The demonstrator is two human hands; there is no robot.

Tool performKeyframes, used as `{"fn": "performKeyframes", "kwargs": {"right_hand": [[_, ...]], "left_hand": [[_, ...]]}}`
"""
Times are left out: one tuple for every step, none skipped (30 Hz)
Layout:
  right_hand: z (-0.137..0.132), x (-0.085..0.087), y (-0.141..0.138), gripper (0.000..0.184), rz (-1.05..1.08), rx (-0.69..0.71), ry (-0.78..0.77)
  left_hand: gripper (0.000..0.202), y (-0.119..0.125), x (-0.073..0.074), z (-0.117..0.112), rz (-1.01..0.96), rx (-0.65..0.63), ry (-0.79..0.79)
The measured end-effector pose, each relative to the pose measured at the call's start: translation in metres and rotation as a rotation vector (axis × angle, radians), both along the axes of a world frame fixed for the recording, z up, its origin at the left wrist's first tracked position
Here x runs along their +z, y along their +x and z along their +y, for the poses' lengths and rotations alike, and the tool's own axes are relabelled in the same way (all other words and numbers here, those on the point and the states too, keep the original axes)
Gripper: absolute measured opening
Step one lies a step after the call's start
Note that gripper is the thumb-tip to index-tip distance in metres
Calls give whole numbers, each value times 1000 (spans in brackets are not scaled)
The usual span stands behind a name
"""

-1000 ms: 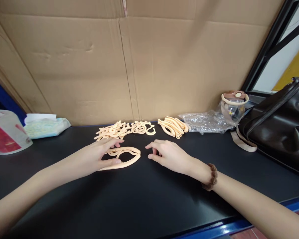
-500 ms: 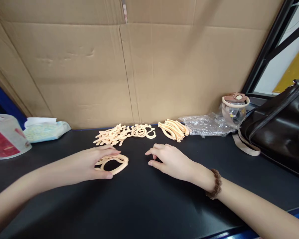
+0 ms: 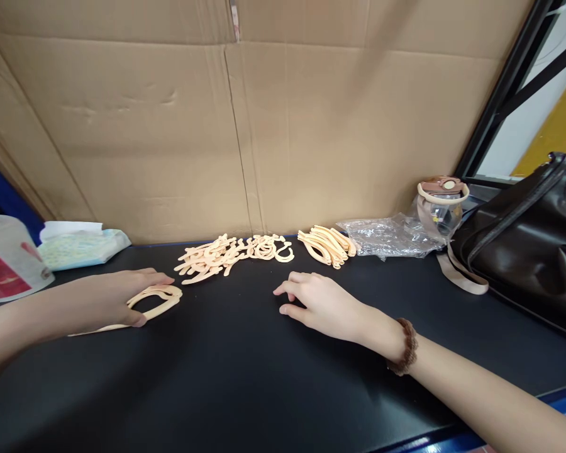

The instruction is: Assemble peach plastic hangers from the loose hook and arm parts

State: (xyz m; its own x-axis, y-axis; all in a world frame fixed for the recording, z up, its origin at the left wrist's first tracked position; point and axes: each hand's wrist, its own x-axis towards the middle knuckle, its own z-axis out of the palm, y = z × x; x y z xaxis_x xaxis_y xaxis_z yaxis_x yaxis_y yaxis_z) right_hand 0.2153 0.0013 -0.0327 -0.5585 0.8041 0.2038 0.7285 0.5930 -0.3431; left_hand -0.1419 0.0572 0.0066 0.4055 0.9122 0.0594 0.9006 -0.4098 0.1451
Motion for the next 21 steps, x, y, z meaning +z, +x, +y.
{"fn": "performKeyframes", "kwargs": {"right_hand": [[0, 0, 0, 29, 0, 3, -1], [0, 0, 0, 29, -2, 4, -2], [0, 0, 0, 29, -5, 7, -3], [-1, 0, 0, 30, -10, 10, -3], [-1, 0, 0, 30, -17, 13, 1], [-1, 0, 0, 30, -24, 16, 4], [-2, 0, 0, 30, -32, 17, 7], [-2, 0, 0, 30, -40, 17, 7], [-2, 0, 0, 30, -48, 14, 6], [-2, 0, 0, 30, -56, 13, 4], [-2, 0, 0, 31, -62, 12, 3], [-2, 0, 0, 31, -67, 14, 4], [-2, 1, 0, 31, -71, 15, 7], [-2, 1, 0, 31, -73, 18, 9], [-2, 1, 0, 31, -76, 18, 12], [-2, 1, 0, 31, -79, 20, 13], [-2, 1, 0, 31, -83, 21, 13], [-2, 1, 0, 31, -87, 22, 14], [-2, 1, 0, 31, -91, 23, 15], [-3, 1, 0, 31, -93, 24, 17], [-3, 0, 0, 31, -94, 24, 18]], "left_hand": [[53, 3, 3, 0, 57, 37, -55], [57, 7, 7, -1, 100, 67, -99], [59, 12, 10, -2, 115, 76, -115], [57, 18, 12, -2, 100, 63, -86], [53, 25, 12, -2, 85, 41, -28], [50, 30, 10, -1, 83, 19, 55], [47, 35, 7, 1, 101, 0, 148], [45, 39, 3, 4, 135, -20, 240], [43, 42, -3, 6, 181, -35, 317], [42, 44, -8, 9, 232, -42, 374], [41, 46, -13, 11, 286, -41, 406], [40, 47, -16, 12, 341, -32, 415], [38, 48, -19, 12, 392, -18, 411], [37, 50, -20, 12, 432, 4, 403], [36, 52, -20, 10, 458, 30, 390], [35, 54, -18, 8, 466, 61, 379], [36, 56, -16, 6, 454, 92, 372], [37, 57, -14, 3, 426, 125, 371], [38, 59, -12, 1, 387, 157, 373], [39, 60, -10, -1, 343, 183, 376], [39, 61, -8, -3, 294, 204, 379]]}}
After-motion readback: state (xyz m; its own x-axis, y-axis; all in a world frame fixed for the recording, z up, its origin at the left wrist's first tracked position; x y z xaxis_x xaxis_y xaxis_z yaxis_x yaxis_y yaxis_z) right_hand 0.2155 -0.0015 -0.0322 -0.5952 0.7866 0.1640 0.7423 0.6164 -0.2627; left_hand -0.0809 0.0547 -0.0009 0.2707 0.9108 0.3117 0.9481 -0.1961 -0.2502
